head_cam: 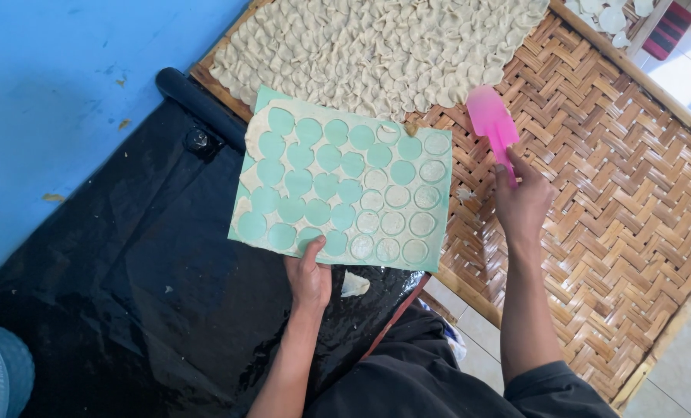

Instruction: Using a small circular cutter to stamp out round pieces of dough from a rolled sheet, then transferring them with a spatula.

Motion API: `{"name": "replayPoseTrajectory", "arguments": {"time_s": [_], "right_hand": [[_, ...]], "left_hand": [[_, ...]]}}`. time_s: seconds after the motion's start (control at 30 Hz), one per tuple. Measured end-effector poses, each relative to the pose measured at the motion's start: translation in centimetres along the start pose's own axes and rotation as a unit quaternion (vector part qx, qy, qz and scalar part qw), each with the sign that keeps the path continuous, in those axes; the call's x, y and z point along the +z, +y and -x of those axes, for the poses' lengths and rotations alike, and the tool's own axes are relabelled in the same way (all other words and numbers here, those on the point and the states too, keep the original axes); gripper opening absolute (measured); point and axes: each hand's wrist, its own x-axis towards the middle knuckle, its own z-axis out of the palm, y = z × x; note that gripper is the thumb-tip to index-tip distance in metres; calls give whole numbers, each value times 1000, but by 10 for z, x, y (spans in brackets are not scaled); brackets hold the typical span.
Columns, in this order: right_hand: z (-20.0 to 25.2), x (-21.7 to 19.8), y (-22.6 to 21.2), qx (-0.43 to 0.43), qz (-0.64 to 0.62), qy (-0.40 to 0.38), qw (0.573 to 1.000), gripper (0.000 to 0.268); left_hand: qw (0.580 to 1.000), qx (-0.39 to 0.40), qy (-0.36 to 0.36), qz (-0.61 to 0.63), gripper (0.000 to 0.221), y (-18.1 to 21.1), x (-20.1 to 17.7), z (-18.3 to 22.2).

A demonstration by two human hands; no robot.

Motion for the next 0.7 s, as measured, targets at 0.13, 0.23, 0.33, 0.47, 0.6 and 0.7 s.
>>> {"name": "replayPoseTrajectory", "arguments": {"time_s": [0.13, 0.23, 0.33, 0.47, 0.6, 0.7], "right_hand": [[10, -5, -1, -83, 91, 57, 991, 36], [21, -17, -6, -68, 80, 71, 992, 35], [34, -37, -14, -100, 73, 11, 992, 33], [52, -61, -32, -64, 106, -47, 991, 34], [56, -66, -34, -59, 149, -63, 985, 33], [56, -64, -35, -68, 153, -63, 984, 32]], "left_hand": [[1000, 5, -6, 3, 62, -1, -1, 0], [1000, -3, 11, 1, 60, -2, -4, 1], [1000, -3, 7, 4, 57, -4, -6, -1], [1000, 1, 2, 3, 57, -3, -4, 1], [1000, 3, 9, -2, 59, -1, -2, 1], [1000, 6, 1, 5, 57, -4, -6, -1]]}}
